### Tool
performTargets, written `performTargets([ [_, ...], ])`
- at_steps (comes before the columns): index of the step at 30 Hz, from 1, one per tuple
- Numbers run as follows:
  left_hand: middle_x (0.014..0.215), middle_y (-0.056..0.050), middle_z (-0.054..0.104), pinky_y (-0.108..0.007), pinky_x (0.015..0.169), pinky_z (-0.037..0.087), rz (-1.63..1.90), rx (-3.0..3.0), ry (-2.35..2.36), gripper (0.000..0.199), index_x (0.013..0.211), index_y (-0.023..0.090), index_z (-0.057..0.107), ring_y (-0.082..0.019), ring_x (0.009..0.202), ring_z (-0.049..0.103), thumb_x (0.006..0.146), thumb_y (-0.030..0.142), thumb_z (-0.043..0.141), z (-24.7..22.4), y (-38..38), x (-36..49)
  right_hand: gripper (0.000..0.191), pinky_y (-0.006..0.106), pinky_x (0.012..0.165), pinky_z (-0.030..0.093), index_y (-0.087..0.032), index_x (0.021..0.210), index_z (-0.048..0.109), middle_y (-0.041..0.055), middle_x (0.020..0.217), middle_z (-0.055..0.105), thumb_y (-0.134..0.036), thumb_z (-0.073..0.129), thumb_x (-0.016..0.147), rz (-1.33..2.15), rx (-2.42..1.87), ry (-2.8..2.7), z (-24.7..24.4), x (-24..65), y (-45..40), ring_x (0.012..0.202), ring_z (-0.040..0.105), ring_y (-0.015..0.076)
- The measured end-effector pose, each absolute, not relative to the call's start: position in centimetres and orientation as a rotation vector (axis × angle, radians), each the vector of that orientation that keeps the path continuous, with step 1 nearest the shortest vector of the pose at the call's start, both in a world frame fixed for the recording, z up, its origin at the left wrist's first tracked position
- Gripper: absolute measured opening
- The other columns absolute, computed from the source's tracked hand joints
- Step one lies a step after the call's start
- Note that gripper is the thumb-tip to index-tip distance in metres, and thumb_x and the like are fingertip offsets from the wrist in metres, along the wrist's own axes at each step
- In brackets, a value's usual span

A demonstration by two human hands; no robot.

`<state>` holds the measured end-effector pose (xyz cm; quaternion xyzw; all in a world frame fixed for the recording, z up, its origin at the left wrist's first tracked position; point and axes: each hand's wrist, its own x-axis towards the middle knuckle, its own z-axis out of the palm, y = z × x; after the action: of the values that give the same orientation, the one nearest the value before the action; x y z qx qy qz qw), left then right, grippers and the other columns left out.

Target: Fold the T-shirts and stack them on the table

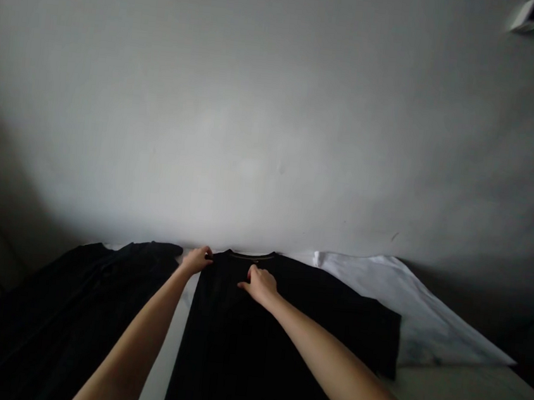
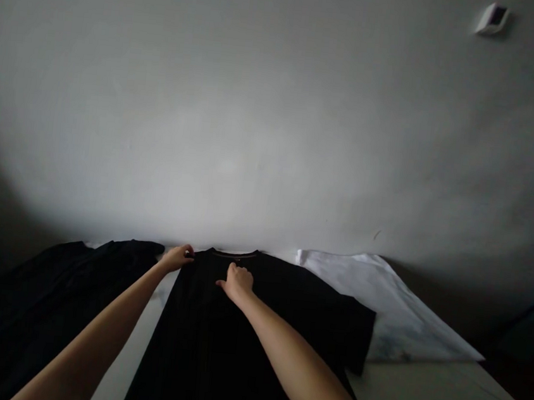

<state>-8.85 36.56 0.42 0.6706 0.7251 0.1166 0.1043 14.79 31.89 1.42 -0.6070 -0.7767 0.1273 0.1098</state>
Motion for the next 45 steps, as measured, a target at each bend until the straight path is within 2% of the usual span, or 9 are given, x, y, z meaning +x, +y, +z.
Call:
performTargets([
  [7,0.091,-0.002,0.070,-0.029,0.081,0.051,0.532,1.948,2.116,0.014,0.098,0.018,0.065,-0.017,0.090,0.067,0.086,0.025,0.063,-1.0,38.0,-9.9,0.007,0.024,0.072,0.044,-0.024,0.095,0.067,0.0012,0.102,0.073,-0.030,0.064,0.092,0.397,-1.719,-2.266,0.2,15.3,33.2,0.097,0.068,0.0171],
  [10,0.095,-0.003,0.072,-0.025,0.078,0.049,0.603,1.897,2.164,0.029,0.110,0.018,0.062,-0.018,0.091,0.068,0.082,0.024,0.066,-1.4,38.4,-9.7,0.011,0.022,0.076,0.044,-0.025,0.097,0.067,0.0007,0.104,0.072,-0.034,0.063,0.092,0.356,-1.727,-2.248,0.8,16.4,34.4,0.101,0.066,0.0156],
  [16,0.084,-0.003,0.075,-0.025,0.070,0.049,0.590,1.851,2.173,0.022,0.095,0.019,0.068,-0.020,0.082,0.070,0.073,0.019,0.071,-0.3,38.9,-9.3,0.029,0.034,0.086,0.046,-0.013,0.119,0.062,0.0195,0.126,0.060,-0.018,0.062,0.090,0.228,-2.070,-2.050,2.4,22.8,39.1,0.115,0.060,0.0268],
  [18,0.083,-0.002,0.075,-0.024,0.070,0.049,0.586,1.862,2.176,0.018,0.091,0.019,0.069,-0.020,0.082,0.071,0.073,0.018,0.071,0.3,38.8,-9.2,0.028,0.035,0.086,0.047,-0.013,0.114,0.065,0.0184,0.121,0.064,-0.019,0.068,0.086,0.262,-2.129,-2.051,2.4,24.8,40.5,0.110,0.062,0.0273],
  [23,0.088,-0.003,0.075,-0.025,0.073,0.049,0.583,1.907,2.238,0.015,0.095,0.021,0.067,-0.019,0.085,0.070,0.080,0.020,0.065,1.5,38.0,-8.5,0.018,0.040,0.089,0.050,-0.016,0.106,0.066,0.0070,0.113,0.067,-0.026,0.064,0.091,0.295,-2.087,-2.101,1.6,26.1,42.0,0.103,0.063,0.0217],
  [29,0.116,-0.014,0.062,-0.040,0.086,0.047,0.601,2.026,2.401,0.025,0.111,0.020,0.060,-0.030,0.108,0.061,0.090,0.028,0.049,2.6,35.3,-4.8,0.025,0.034,0.092,0.047,-0.015,0.117,0.059,0.0149,0.130,0.056,-0.012,0.055,0.093,0.226,-1.951,-2.091,1.9,25.7,39.5,0.116,0.058,0.0217],
  [35,0.096,-0.006,0.061,-0.035,0.085,0.045,0.461,2.382,2.089,0.021,0.091,0.022,0.059,-0.023,0.094,0.061,0.093,0.037,0.045,1.9,25.4,0.5,0.021,0.023,0.092,0.044,-0.029,0.110,0.065,-0.0004,0.119,0.066,-0.029,0.066,0.088,0.383,-1.611,-2.324,2.6,25.0,33.2,0.112,0.061,0.0138],
  [39,0.097,-0.009,0.063,-0.040,0.080,0.045,0.326,2.447,2.087,0.030,0.094,0.023,0.060,-0.029,0.094,0.060,0.085,0.051,0.056,1.0,19.3,3.7,0.035,0.030,0.084,0.051,-0.020,0.104,0.071,0.0105,0.112,0.071,-0.048,0.067,0.084,0.504,-1.722,-2.277,2.8,22.1,31.6,0.106,0.066,0.0245],
  [45,0.096,-0.015,0.065,-0.041,0.077,0.044,0.199,2.423,2.267,0.015,0.093,0.020,0.062,-0.032,0.095,0.061,0.082,0.021,0.052,1.6,17.9,5.6,0.017,0.029,0.076,0.053,-0.019,0.096,0.074,0.0119,0.105,0.074,-0.026,0.071,0.080,0.656,-1.887,-2.195,3.8,18.9,31.6,0.101,0.070,0.0261],
])
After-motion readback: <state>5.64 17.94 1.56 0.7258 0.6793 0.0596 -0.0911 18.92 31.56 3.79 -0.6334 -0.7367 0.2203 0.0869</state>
